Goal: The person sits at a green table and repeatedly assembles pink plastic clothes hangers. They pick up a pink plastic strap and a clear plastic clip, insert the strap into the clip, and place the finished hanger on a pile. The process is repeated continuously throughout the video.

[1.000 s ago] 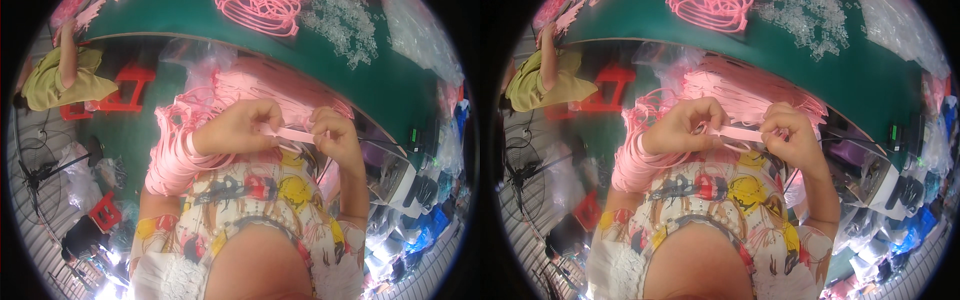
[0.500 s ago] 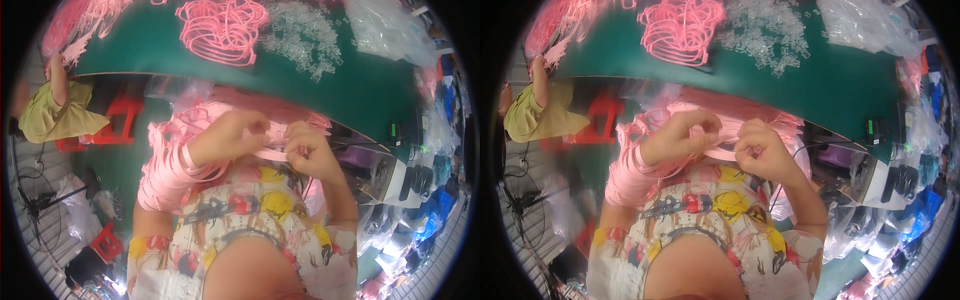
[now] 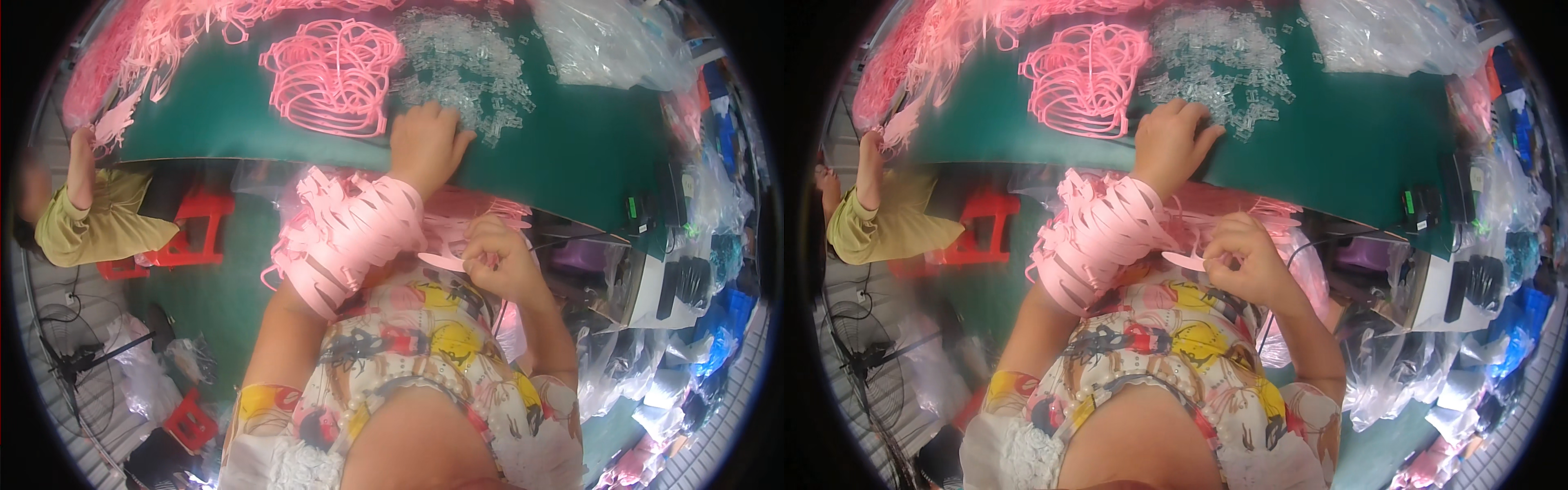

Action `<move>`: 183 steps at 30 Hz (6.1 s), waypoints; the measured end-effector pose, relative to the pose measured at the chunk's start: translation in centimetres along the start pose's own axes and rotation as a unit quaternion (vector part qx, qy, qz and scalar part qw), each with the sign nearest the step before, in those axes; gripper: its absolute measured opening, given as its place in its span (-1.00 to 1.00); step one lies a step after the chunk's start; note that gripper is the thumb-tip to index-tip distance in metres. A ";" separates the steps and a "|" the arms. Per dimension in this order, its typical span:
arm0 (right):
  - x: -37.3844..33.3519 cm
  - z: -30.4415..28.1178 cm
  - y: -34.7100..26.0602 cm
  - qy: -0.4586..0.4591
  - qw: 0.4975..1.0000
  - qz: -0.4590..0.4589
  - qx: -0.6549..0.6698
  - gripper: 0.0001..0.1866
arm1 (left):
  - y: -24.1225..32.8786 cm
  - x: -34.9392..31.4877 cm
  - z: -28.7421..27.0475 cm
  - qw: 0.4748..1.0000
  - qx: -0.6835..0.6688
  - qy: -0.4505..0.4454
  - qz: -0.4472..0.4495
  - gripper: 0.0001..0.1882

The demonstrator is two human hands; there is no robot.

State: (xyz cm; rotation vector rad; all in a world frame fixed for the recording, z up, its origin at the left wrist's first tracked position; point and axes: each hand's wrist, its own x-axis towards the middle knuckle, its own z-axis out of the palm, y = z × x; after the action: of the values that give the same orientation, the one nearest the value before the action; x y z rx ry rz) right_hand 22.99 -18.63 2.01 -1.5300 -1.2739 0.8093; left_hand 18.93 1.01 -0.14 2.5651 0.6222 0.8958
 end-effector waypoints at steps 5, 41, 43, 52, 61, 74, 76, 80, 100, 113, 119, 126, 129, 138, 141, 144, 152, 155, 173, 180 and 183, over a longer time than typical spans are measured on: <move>0.0 -0.2 -0.1 -0.010 1.000 0.004 0.002 -0.96 | -0.8 -0.4 0.4 1.000 0.005 0.005 -0.001 -0.85; 1.2 -1.0 -1.5 0.021 0.996 -0.060 -0.062 -0.91 | 1.0 -4.7 -6.3 0.763 -0.499 -0.340 -0.233 -0.92; 1.2 -1.3 -2.3 0.027 0.993 -0.060 -0.097 -0.91 | 1.4 -5.2 -7.5 0.728 -0.522 -0.362 -0.257 -0.91; 1.2 -1.5 -2.0 0.033 0.991 -0.046 -0.120 -0.92 | 2.1 -5.8 -8.9 0.772 -0.481 -0.373 -0.183 -0.90; 1.1 -1.5 -0.7 0.003 0.999 -0.022 -0.030 -0.94 | 2.6 -6.5 -8.6 0.878 -0.386 -0.282 -0.029 -0.82; -0.1 -0.2 1.4 -0.019 0.974 0.119 0.193 -0.97 | 2.7 -9.0 -7.2 0.861 -0.427 -0.277 -0.023 -0.91; 0.0 -0.3 1.1 -0.014 0.977 0.116 0.177 -0.96 | 2.3 -9.1 -7.3 0.762 -0.534 -0.317 -0.186 -0.91; 0.1 -0.4 0.9 -0.011 0.979 0.126 0.161 -0.96 | 2.3 -8.5 -8.3 0.570 -0.641 -0.368 -0.358 -0.87; 0.1 -0.2 0.7 -0.035 0.977 0.132 0.166 -0.97 | 2.3 -10.2 -8.1 0.685 -0.522 -0.417 -0.291 -0.76; 1.3 0.5 0.2 0.023 0.995 -0.089 0.050 -0.91 | 1.5 -11.0 -8.3 0.459 -0.721 -0.370 -0.364 -0.80; 1.2 2.0 -0.2 0.089 0.989 -0.111 -0.027 -0.87 | 1.9 -12.9 -6.4 0.269 -0.859 -0.292 -0.322 -0.78; 0.3 1.5 -0.8 0.097 0.983 -0.084 -0.130 -0.86 | 2.3 -9.7 -9.7 0.507 -0.650 -0.362 -0.435 -0.85; 0.5 1.3 -1.7 0.069 0.979 -0.095 -0.169 -0.87 | 2.2 -9.9 -9.7 0.632 -0.587 -0.388 -0.326 -0.82; -0.1 1.7 -2.3 0.082 0.963 -0.090 -0.240 -0.89 | 2.5 -10.4 -9.0 0.933 -0.274 -0.231 0.027 -0.87; -0.1 2.0 -2.4 0.095 0.972 -0.061 -0.204 -0.91 | 3.0 -10.4 -9.4 0.958 -0.194 -0.204 0.046 -0.90; 0.0 2.0 -2.0 0.070 0.993 0.000 -0.096 -0.95 | 3.0 -10.9 -9.0 0.952 -0.247 -0.182 0.005 -0.91; 0.3 1.9 -1.4 -0.031 0.920 0.275 0.278 -0.90 | 2.9 -11.3 -8.7 0.936 -0.301 -0.178 -0.027 -0.92; 1.1 1.1 -1.2 -0.071 0.926 0.260 0.263 -0.89 | 2.3 -11.8 -7.9 0.935 -0.312 -0.168 0.022 -0.92; 2.7 1.3 -0.5 -0.056 0.993 -0.069 -0.080 -0.94 | 1.3 -12.1 -9.1 0.441 -0.743 -0.316 -0.393 -0.67; 2.1 2.9 -0.4 0.049 0.953 -0.151 -0.260 -0.90 | 0.6 -12.4 -8.4 0.401 -0.749 -0.327 -0.414 -0.64; 2.2 2.6 0.1 0.051 0.978 -0.120 -0.161 -0.82 | 1.2 -11.6 -9.9 0.442 -0.747 -0.286 -0.405 -0.73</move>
State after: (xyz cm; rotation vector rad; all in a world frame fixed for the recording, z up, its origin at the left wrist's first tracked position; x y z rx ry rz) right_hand 21.18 -15.85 1.22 -1.6041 -1.5323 0.3768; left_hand 4.62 -4.10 1.96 0.5506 0.3607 -0.0545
